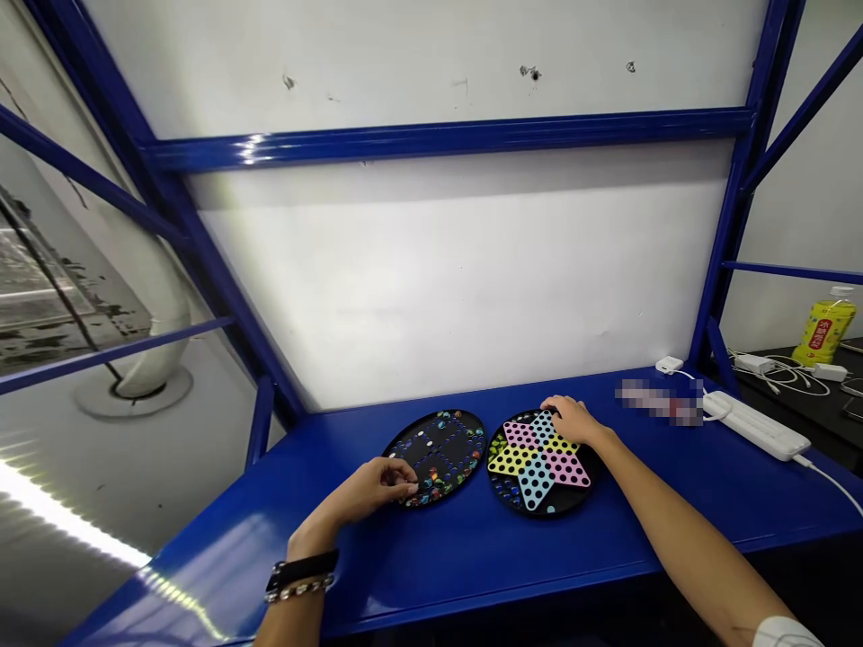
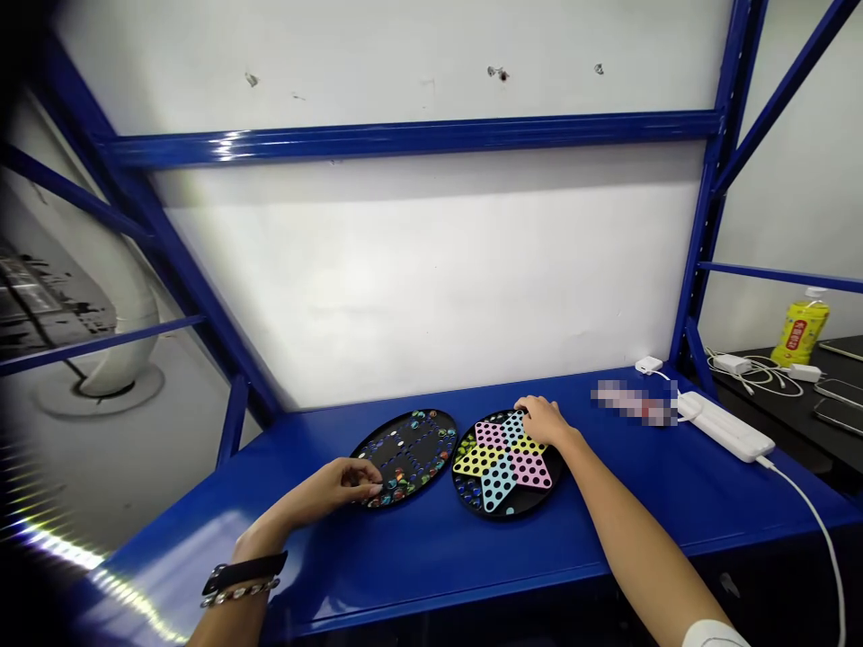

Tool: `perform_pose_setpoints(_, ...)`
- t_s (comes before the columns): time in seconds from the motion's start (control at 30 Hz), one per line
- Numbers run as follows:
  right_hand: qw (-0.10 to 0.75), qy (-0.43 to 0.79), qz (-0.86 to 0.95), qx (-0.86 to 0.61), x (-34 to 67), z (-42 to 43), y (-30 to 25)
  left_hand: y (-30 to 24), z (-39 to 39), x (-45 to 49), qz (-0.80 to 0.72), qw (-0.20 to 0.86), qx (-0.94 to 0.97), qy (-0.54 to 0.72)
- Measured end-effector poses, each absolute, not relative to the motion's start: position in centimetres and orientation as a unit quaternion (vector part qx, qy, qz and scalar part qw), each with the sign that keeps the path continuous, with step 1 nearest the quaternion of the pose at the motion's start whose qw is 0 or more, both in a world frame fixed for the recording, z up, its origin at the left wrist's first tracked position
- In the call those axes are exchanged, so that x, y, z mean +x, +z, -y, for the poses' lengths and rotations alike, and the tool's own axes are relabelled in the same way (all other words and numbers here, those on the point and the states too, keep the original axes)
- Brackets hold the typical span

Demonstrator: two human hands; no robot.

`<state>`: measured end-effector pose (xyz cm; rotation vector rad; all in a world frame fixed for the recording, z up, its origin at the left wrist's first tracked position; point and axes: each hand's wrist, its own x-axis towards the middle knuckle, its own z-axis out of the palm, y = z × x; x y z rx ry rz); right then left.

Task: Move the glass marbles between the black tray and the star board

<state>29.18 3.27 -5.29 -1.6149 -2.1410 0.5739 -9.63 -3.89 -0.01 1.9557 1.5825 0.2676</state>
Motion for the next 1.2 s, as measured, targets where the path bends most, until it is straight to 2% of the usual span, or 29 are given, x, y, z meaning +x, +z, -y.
perform_pose_setpoints(0.57, 0.193, 0.202, 0.768, -0.577, 29.3, -3.2, -5.4, 0.0, 4.0, -9.2, -0.629, 0.200, 0.737, 0.146)
perform_pose_setpoints(0.67, 0.202, 0.157, 0.776, -0.577, 29.0, -2.7, -4.6, 0.7, 4.3, -8.6, -0.624, 0.207, 0.732, 0.180)
perform_pose_setpoints(0.77, 0.275, 0.073, 0.784, -0.552, 27.8, -1.4, -3.0, 1.4, 4.5, -7.2, -0.601, 0.239, 0.721, 0.251)
perform_pose_setpoints(0.87, 0.346, 0.043, 0.808, -0.475, 25.2, 0.2, -1.8, 1.7, 4.5, -4.7, -0.558, 0.300, 0.705, 0.319)
perform_pose_setpoints(1.03, 0.367, 0.023, 0.873, -0.319, 20.9, 2.1, -2.3, 1.3, 4.8, 0.3, -0.502, 0.366, 0.697, 0.358)
perform_pose_setpoints(1.2, 0.365, 0.062, 0.880, -0.298, 20.2, 2.5, -3.1, 0.6, 5.0, 2.5, -0.488, 0.421, 0.686, 0.337)
